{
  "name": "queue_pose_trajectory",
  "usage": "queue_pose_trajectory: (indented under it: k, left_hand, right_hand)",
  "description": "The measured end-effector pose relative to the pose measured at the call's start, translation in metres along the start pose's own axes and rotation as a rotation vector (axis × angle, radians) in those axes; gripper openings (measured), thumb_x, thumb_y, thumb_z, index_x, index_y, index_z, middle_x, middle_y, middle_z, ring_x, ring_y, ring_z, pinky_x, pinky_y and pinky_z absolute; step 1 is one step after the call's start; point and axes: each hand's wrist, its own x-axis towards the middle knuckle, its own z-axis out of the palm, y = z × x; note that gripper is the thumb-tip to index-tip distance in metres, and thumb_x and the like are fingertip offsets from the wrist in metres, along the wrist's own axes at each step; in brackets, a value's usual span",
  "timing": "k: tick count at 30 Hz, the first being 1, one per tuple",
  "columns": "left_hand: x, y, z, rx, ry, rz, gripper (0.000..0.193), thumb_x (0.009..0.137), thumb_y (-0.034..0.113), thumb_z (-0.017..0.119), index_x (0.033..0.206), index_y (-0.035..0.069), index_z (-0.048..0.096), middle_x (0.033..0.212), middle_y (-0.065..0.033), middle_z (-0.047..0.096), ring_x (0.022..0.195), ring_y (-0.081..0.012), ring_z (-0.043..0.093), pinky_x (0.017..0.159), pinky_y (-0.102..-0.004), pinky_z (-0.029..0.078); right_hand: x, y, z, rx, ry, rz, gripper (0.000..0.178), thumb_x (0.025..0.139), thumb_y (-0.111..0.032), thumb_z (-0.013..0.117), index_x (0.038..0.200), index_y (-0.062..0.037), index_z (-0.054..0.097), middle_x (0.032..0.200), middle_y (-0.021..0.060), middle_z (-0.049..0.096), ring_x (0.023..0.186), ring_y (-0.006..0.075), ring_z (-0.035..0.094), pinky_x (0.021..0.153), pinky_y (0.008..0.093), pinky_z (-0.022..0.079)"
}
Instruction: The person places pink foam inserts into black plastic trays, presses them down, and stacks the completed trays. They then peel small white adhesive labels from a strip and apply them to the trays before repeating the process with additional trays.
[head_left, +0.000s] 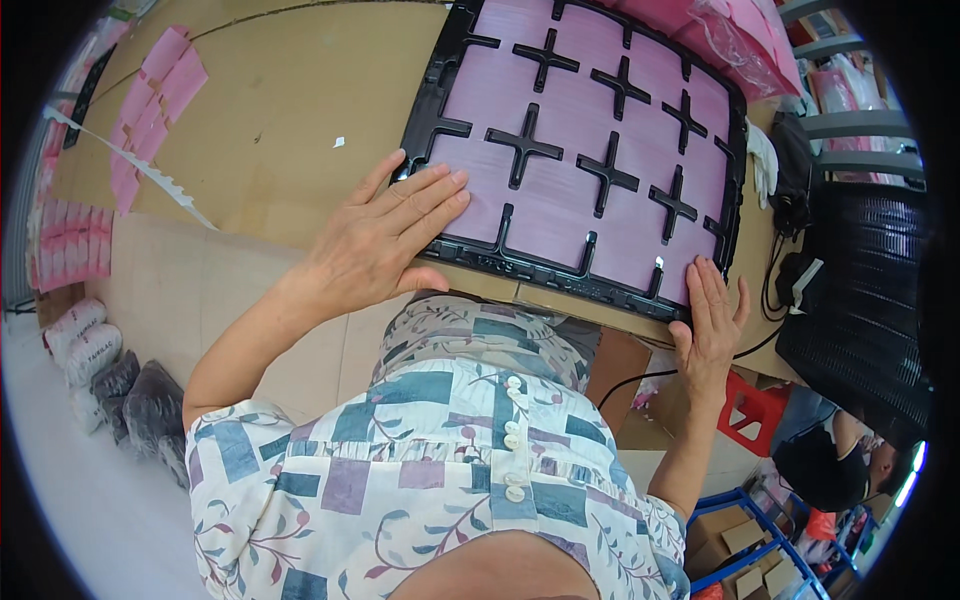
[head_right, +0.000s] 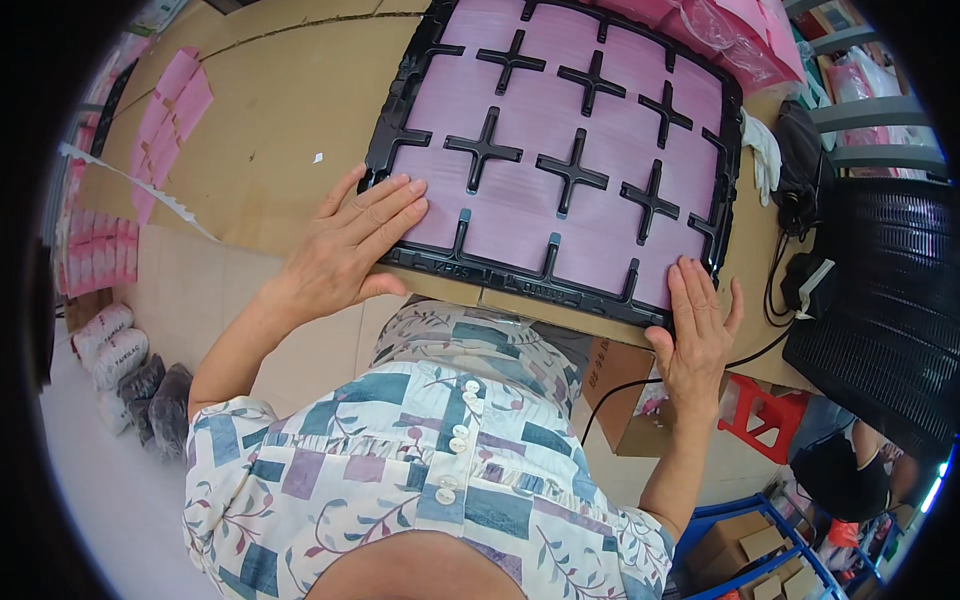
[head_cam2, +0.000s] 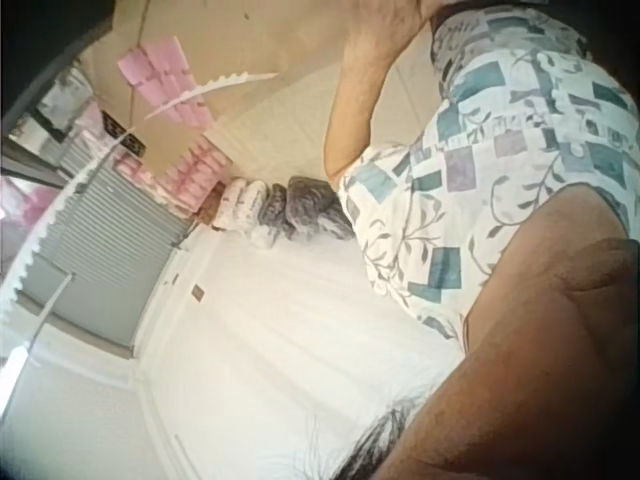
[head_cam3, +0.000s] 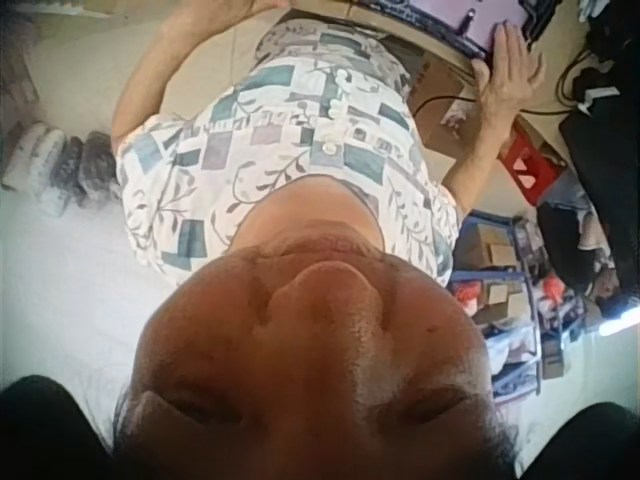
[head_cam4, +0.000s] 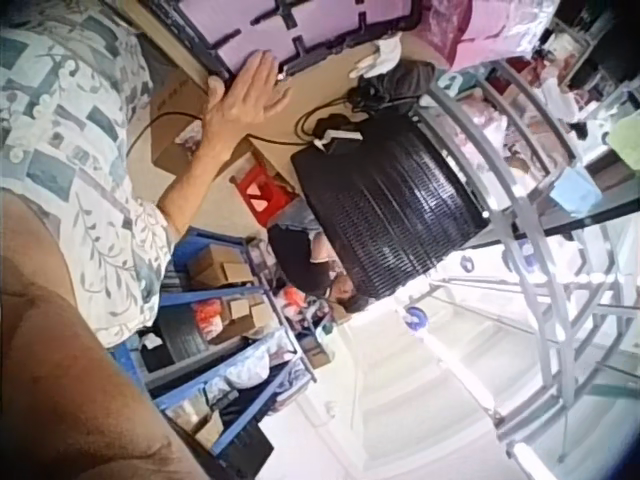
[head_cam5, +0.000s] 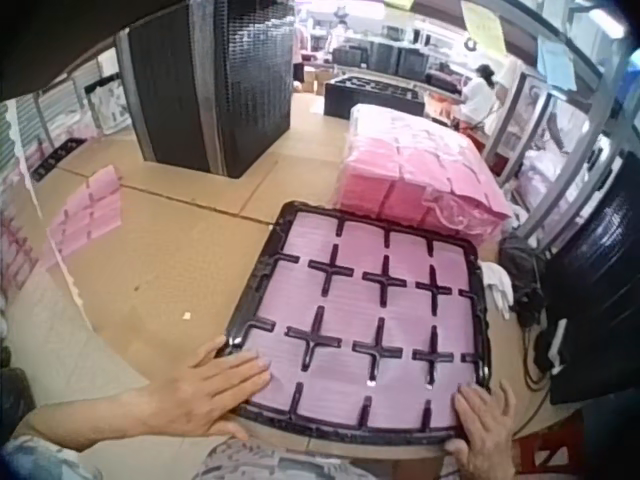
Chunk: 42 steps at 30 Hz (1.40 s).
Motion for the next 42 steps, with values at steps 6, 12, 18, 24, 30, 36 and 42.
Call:
queue_pose_trajectory:
  k: [6,12,18,24,30,36,42]
  left_hand:
    - [0.001,-0.01,0.008,0.016,0.093,0.045,0.07,0.093,0.058,0.05,0.132,0.001,0.058,0.141,-0.0123,0.056,0.132,-0.0304,0.052,0.118,-0.0561,0.024]
    - [0.007,-0.002,0.002,0.006,0.12,0.063,0.067,0.089,0.059,0.056,0.126,0.003,0.062,0.135,-0.0131,0.06,0.129,-0.0303,0.055,0.116,-0.0585,0.025]
    - [0.015,0.005,-0.003,-0.021,0.047,0.05,0.064,0.089,0.058,0.059,0.122,0.004,0.066,0.132,-0.0141,0.062,0.128,-0.0295,0.055,0.115,-0.0555,0.032]
    - [0.1,-0.048,-0.03,-0.036,0.192,0.008,0.07,0.089,0.057,0.059,0.131,0.001,0.058,0.14,-0.0167,0.055,0.131,-0.0333,0.051,0.116,-0.0544,0.029]
    - [0.152,-0.109,0.006,0.187,0.103,-0.068,0.076,0.089,0.056,0.058,0.136,-0.003,0.052,0.142,-0.0175,0.053,0.135,-0.0311,0.048,0.119,-0.0506,0.025]
    - [0.163,-0.106,0.007,0.196,0.115,-0.018,0.074,0.083,0.054,0.066,0.127,-0.005,0.058,0.132,-0.0189,0.059,0.127,-0.0324,0.053,0.117,-0.0503,0.03]
    - [0.167,-0.101,-0.012,0.127,0.061,-0.119,0.058,0.088,0.04,0.068,0.129,-0.001,0.057,0.131,-0.0178,0.059,0.124,-0.0352,0.054,0.115,-0.0479,0.032]
  right_hand:
    - [-0.007,0.008,-0.003,0.201,0.05,0.029,0.069,0.099,-0.061,0.041,0.13,-0.0025,0.062,0.134,0.0114,0.062,0.131,0.0306,0.052,0.117,0.0547,0.022]
    - [-0.006,0.008,-0.005,0.136,0.113,0.005,0.065,0.095,-0.058,0.051,0.125,-0.0021,0.065,0.129,0.0108,0.064,0.127,0.0305,0.056,0.114,0.0586,0.025]
    - [-0.014,0.005,-0.002,0.131,0.059,0.028,0.062,0.093,-0.057,0.056,0.119,-0.0019,0.068,0.126,0.0118,0.066,0.119,0.0309,0.061,0.113,0.0602,0.027]
    - [0.0,0.002,-0.009,0.189,0.115,0.038,0.067,0.089,-0.061,0.059,0.118,-0.0012,0.069,0.125,0.0122,0.066,0.118,0.0312,0.061,0.113,0.0599,0.027]
    - [0.002,0.003,-0.002,0.177,0.068,0.053,0.068,0.088,-0.063,0.059,0.117,-0.0019,0.069,0.125,0.0117,0.066,0.119,0.0307,0.061,0.113,0.0603,0.027]
    - [0.003,0.001,-0.005,0.232,0.063,0.077,0.068,0.088,-0.063,0.058,0.114,-0.0008,0.07,0.12,0.0127,0.068,0.116,0.031,0.063,0.112,0.0611,0.027]
    - [0.058,0.029,-0.027,0.19,0.196,0.094,0.052,0.091,-0.046,0.063,0.116,-0.0005,0.067,0.121,0.0133,0.067,0.118,0.0321,0.06,0.112,0.0558,0.03]
